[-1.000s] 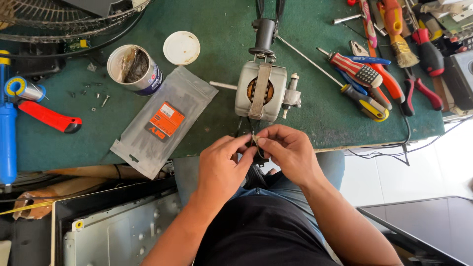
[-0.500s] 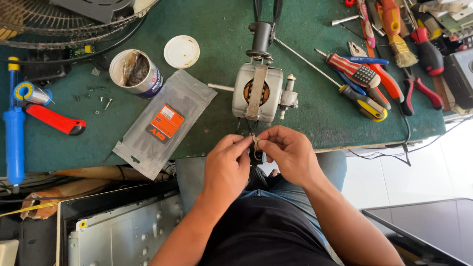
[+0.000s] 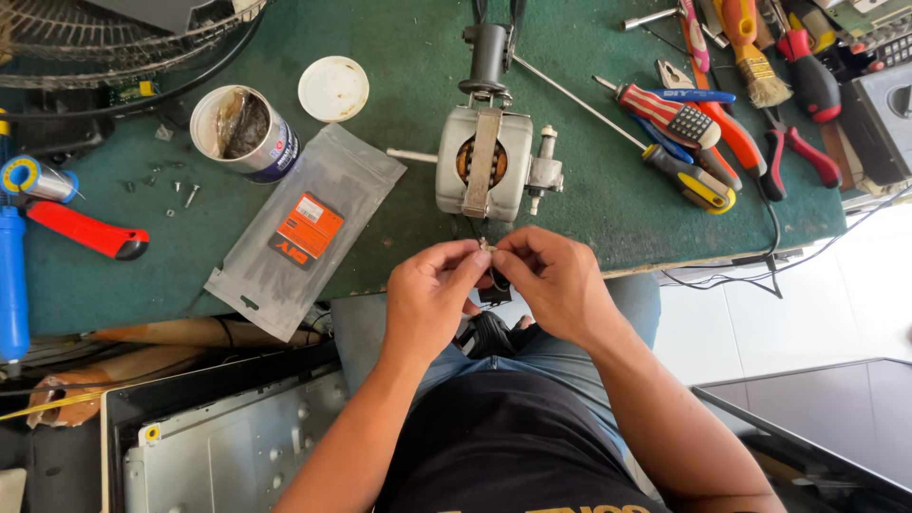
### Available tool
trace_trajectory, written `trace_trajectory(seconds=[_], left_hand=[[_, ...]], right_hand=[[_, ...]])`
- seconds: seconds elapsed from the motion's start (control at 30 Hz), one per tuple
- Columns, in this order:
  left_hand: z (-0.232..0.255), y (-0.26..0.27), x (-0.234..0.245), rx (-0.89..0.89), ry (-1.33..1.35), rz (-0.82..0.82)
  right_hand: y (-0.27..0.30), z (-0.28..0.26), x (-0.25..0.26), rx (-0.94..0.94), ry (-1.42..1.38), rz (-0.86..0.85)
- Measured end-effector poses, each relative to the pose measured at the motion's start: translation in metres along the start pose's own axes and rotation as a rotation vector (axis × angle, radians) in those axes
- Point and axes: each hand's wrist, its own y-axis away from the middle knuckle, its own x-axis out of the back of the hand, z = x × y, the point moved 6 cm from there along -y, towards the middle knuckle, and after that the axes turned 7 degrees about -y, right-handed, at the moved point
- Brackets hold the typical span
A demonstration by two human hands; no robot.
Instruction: The person applies lubricant to the shaft of a small electric motor, rotates the shaft by hand, and then twists and connects two wires attached to the motor. The work is performed on a cluttered workbench with various tools and parts visible.
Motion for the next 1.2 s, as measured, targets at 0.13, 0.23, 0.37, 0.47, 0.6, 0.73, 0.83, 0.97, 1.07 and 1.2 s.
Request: trace_trajectory(seconds=[0.13,0.23,0.37,0.47,0.6,0.73,0.83,0.97,1.07,1.2], left_hand=[[-0.017,-0.011,-0.004,0.051,0.134,-0.017],[-0.026,-0.020,-0.004,0.050,0.226,-0.035],[-0.031,-0.024,0.001,0.058,0.227,-0.044],[-0.023,-0.022,0.002,0.047,0.204,-0.065],[-0.025,-0.025,0.004,0.041,0.174,-0.069],[-0.025,-0.028,0.006,0.058,0.183,-0.104],[-0.015,-0.019,0.005,0.042,0.180,-0.120],[-0.027,-0.021,0.006,0.028,0.171,-0.122],[-0.023,-0.018,0.007,0.001,0.138,-0.104],[-0.019,-0.016,0.010,0.010,0.137,-0.088]], right_hand=[[-0.007,0.007,-0.003,-0.023,-0.002,-0.037],[-0.012,0.008,-0.004,-0.085,-0.030,-0.045],[-0.008,0.003,-0.007,-0.096,-0.025,-0.024],[-0.006,-0.001,-0.007,-0.122,-0.012,-0.014],[-0.012,0.009,-0.005,-0.122,-0.017,-0.025],[-0.008,0.002,-0.006,-0.135,-0.091,-0.049],[-0.013,0.023,-0.009,-0.106,-0.094,-0.051],[-0.013,0.029,-0.009,-0.060,-0.085,-0.043],[-0.010,0.026,-0.010,-0.046,-0.085,-0.023],[-0.010,0.024,-0.011,-0.039,-0.047,-0.001]])
